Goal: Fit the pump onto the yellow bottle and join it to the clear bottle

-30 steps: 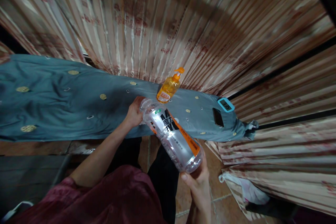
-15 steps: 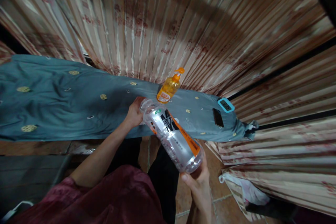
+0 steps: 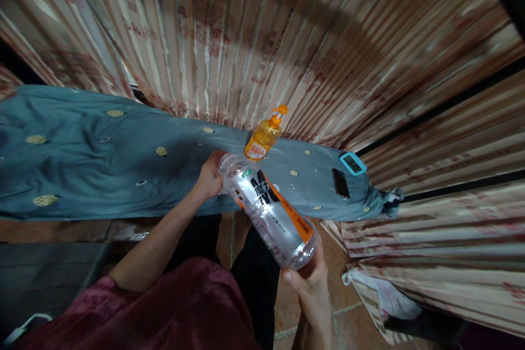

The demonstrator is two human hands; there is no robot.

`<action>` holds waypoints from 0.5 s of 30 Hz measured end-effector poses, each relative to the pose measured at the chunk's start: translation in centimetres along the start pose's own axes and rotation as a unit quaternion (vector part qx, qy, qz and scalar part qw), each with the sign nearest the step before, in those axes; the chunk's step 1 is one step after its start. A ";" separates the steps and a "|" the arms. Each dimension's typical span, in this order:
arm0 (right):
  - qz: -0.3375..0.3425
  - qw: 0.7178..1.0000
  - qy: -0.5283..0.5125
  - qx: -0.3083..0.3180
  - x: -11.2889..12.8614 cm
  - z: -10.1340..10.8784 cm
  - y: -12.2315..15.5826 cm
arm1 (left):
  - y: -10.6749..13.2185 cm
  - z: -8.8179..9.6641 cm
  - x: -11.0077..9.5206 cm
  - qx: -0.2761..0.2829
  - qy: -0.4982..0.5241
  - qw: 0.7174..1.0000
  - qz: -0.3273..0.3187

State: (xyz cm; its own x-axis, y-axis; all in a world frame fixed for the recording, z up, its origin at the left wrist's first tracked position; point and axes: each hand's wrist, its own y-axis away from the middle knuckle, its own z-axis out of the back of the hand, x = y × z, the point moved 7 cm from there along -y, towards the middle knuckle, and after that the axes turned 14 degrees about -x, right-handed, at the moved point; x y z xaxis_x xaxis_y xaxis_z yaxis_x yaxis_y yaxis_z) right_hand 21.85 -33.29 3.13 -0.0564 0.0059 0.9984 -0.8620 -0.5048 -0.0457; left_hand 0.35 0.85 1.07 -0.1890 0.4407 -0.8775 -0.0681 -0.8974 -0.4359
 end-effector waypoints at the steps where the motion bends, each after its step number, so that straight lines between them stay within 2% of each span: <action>1: 0.000 1.000 0.000 0.000 0.0 0.0 0.0 | 0.0 0.0 0.0 -0.001 -0.001 1.000 0.001; 15: 0.003 1.000 -0.003 -0.003 0.0 -0.1 -0.1 | 0.0 0.0 0.0 0.006 0.001 1.000 -0.003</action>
State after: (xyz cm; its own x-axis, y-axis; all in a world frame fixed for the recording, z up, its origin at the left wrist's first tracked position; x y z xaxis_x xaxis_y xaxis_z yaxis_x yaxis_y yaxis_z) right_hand 21.90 -33.12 3.12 -0.0576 -0.0023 0.9983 -0.8649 -0.4994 -0.0510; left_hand 0.36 0.89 1.06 -0.1873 0.4465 -0.8750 -0.0820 -0.8947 -0.4390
